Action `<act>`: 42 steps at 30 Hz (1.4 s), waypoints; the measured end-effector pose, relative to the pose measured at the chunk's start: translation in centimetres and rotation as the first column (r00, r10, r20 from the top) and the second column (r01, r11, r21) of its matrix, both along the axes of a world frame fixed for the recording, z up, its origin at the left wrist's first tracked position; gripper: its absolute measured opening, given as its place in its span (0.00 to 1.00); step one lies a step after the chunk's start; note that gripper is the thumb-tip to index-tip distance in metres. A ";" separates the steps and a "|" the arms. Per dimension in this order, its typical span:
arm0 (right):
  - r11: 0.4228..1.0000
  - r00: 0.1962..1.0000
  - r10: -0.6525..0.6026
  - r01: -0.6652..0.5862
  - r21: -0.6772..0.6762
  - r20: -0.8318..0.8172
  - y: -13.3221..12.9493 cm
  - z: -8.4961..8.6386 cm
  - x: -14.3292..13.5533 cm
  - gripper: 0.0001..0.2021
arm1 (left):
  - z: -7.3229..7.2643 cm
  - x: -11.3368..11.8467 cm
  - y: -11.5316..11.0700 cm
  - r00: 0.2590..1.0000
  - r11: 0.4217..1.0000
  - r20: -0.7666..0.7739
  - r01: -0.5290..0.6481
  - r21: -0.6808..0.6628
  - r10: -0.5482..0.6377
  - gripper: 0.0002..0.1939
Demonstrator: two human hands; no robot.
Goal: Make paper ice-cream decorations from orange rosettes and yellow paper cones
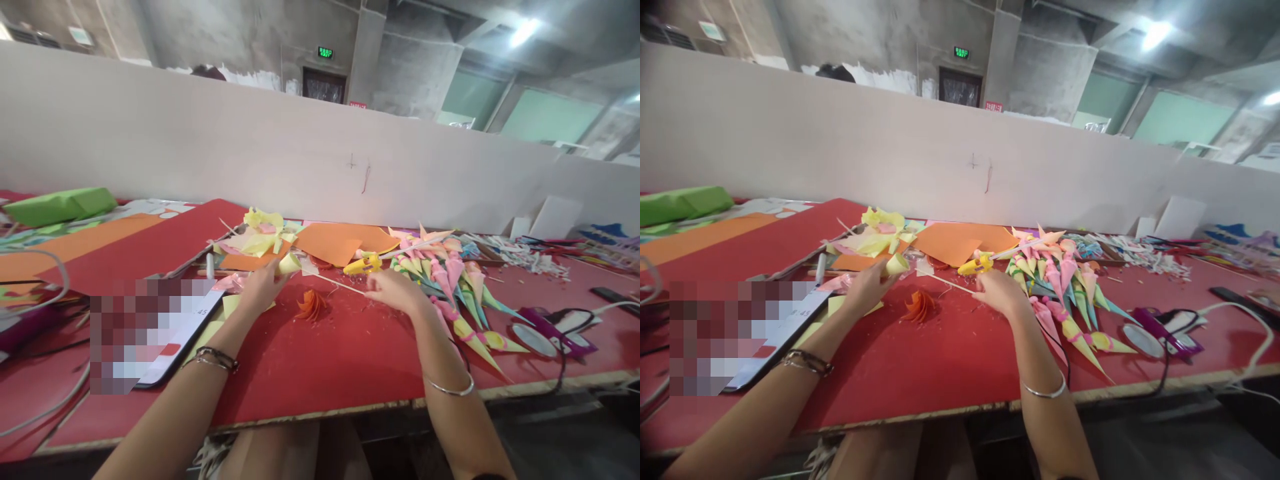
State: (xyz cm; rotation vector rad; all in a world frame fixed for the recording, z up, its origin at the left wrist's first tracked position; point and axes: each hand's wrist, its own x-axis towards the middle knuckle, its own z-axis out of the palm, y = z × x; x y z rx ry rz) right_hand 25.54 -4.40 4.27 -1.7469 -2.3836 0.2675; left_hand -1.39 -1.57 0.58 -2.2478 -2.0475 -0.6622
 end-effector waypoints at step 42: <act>0.894 0.696 0.449 -0.350 0.281 -0.560 0.3 -4.5 -7.1 0.08 | 0.7 2.0 -1.3 0.906 0.986 0.390 0.160 0.052 -0.167 0.13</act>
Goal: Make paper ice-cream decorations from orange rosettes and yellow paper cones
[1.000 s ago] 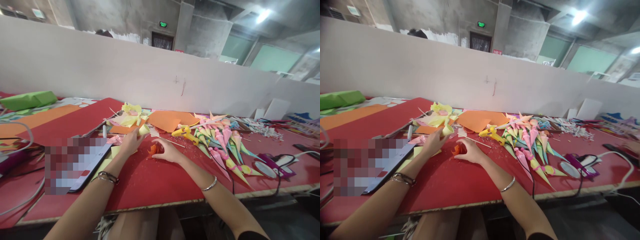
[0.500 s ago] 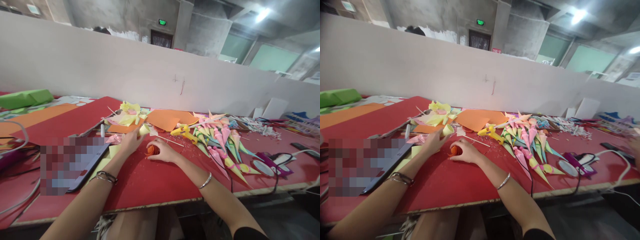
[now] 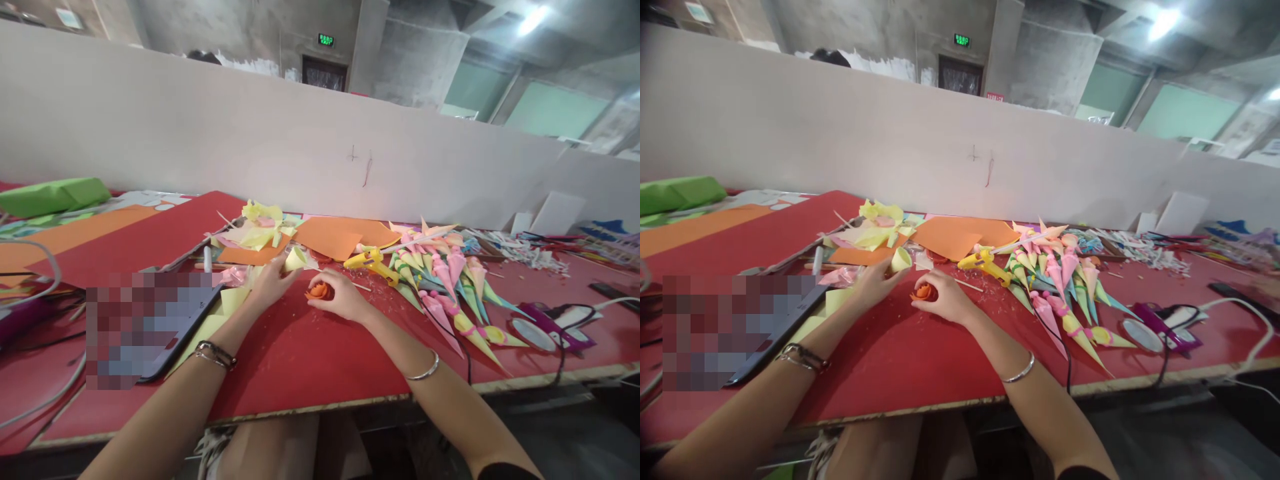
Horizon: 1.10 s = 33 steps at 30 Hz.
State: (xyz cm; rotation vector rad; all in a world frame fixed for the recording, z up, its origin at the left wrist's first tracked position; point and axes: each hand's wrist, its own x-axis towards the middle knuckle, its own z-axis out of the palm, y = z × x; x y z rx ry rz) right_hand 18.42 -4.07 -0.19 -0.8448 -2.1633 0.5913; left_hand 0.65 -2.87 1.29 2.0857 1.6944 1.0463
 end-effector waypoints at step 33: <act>0.986 0.927 -0.111 0.149 0.078 -0.359 -0.6 1.5 0.4 0.08 | -1.3 0.2 0.5 0.932 0.935 -0.101 0.353 0.043 -0.347 0.14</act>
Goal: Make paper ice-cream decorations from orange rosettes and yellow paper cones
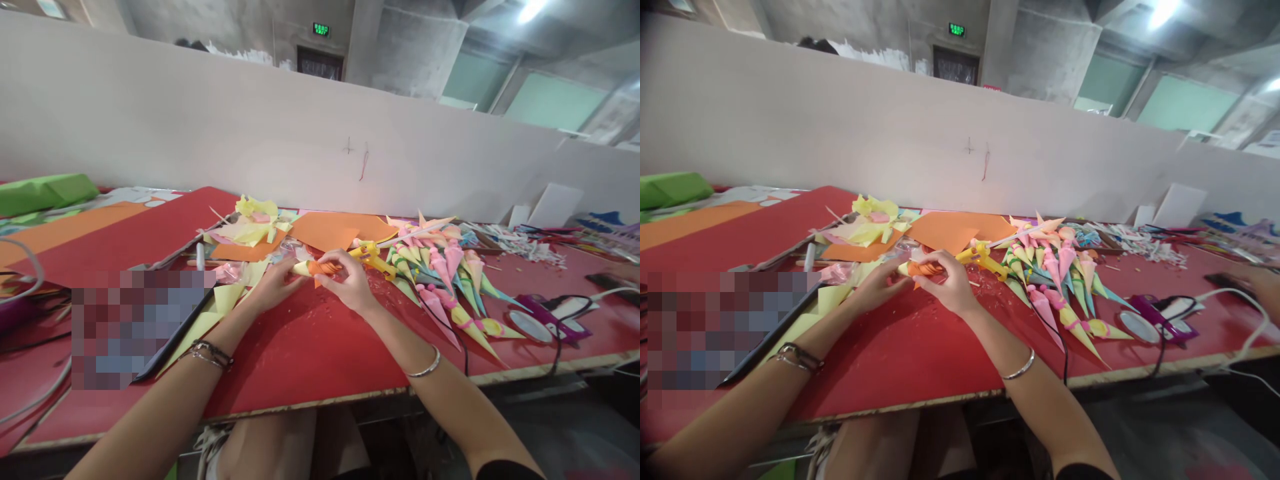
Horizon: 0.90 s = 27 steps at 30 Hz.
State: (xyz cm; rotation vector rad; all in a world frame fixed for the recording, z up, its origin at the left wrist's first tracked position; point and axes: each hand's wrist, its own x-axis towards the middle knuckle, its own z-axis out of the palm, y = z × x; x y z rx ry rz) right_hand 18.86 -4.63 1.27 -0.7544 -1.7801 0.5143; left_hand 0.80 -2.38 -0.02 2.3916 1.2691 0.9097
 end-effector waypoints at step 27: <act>0.987 1.000 -0.010 0.006 0.161 0.023 0.2 0.1 0.2 0.07 | -0.7 -0.3 0.6 1.000 0.997 -0.015 -0.014 0.080 0.015 0.11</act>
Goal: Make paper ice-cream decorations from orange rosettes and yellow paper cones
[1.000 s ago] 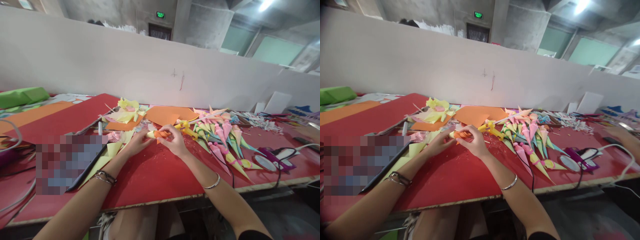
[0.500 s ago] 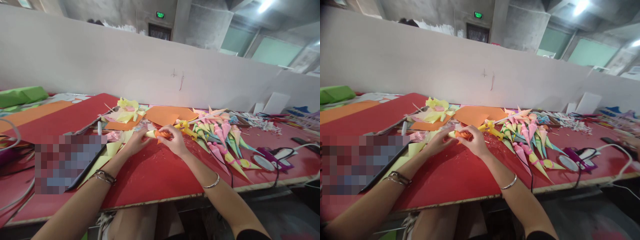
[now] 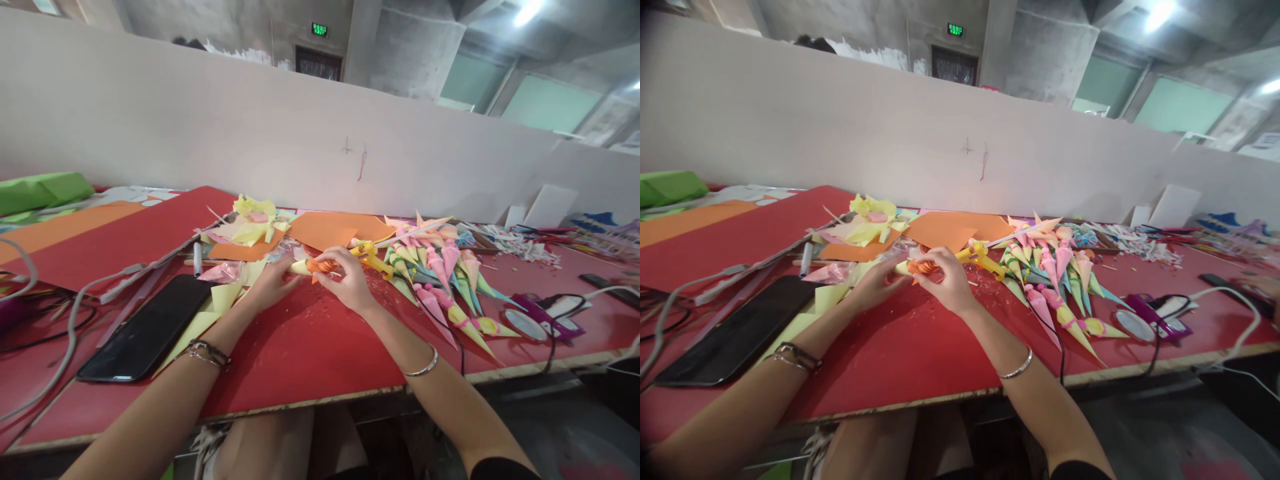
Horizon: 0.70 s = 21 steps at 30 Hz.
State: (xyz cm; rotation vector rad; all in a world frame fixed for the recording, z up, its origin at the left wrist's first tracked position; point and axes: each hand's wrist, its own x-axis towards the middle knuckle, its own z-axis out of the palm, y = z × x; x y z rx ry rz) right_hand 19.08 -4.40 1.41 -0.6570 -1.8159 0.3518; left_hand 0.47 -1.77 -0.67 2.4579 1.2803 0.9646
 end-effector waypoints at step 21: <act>0.995 0.973 -0.061 0.040 0.095 0.221 -0.4 0.3 0.4 0.15 | 1.2 0.4 -0.8 0.996 0.997 0.084 0.033 -0.071 -0.027 0.11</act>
